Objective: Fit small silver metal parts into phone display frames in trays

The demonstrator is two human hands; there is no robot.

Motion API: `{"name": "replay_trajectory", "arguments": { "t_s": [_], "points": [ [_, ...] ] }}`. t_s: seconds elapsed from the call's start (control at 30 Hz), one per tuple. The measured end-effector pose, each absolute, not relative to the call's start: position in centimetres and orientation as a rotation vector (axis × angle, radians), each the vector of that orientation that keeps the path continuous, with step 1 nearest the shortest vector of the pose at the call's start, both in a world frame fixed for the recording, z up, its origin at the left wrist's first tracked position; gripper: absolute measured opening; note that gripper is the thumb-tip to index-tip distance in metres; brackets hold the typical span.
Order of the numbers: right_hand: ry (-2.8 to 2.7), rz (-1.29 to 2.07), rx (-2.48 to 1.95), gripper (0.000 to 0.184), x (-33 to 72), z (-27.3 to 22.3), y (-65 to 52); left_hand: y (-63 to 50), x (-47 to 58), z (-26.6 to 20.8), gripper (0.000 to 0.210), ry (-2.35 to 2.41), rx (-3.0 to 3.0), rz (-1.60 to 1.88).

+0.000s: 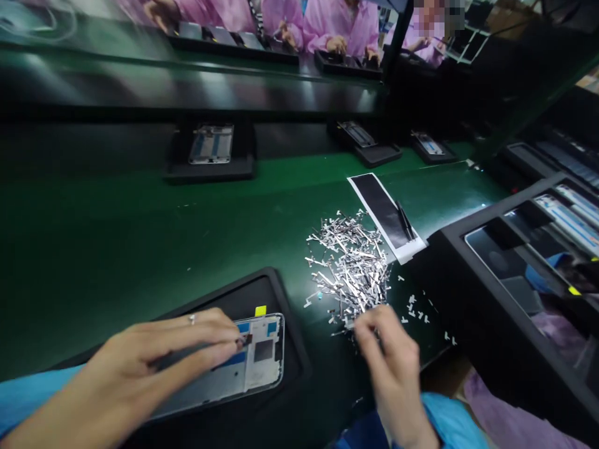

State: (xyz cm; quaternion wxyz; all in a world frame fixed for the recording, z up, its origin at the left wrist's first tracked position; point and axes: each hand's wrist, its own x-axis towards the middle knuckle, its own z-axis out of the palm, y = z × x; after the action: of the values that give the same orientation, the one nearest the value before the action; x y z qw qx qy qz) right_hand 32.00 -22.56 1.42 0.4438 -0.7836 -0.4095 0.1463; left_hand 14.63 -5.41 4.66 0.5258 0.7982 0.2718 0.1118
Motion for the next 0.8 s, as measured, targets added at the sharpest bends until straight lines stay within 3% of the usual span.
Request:
{"name": "replay_trajectory", "arguments": {
  "t_s": [0.13,0.2,0.33,0.47,0.57,0.8],
  "points": [
    [-1.207,-0.362,-2.408,0.023,36.1,-0.5,-26.1,-3.8,12.9,3.6,0.017,0.872,1.580,0.229],
    [-1.353,-0.455,-2.441,0.021,36.3,-1.0,-26.4,-3.6,12.6,3.4,0.017,0.939,1.426,0.213],
    [-1.776,-0.115,-2.017,0.016,31.6,-0.1,-23.4,-3.8,13.0,3.4,0.015,0.955,1.286,0.270],
    [-2.139,-0.097,-1.648,0.033,25.7,1.3,-18.5,-3.7,12.7,3.5,0.015,0.945,1.299,0.317],
    [-2.320,-0.019,-1.623,0.040,24.0,1.9,-16.1,-3.4,11.7,3.5,0.017,0.944,1.427,0.336],
    [-2.560,0.102,-1.352,0.035,24.3,2.1,-15.2,-2.8,11.0,2.8,0.017,0.886,1.910,0.400]
  ]
}}
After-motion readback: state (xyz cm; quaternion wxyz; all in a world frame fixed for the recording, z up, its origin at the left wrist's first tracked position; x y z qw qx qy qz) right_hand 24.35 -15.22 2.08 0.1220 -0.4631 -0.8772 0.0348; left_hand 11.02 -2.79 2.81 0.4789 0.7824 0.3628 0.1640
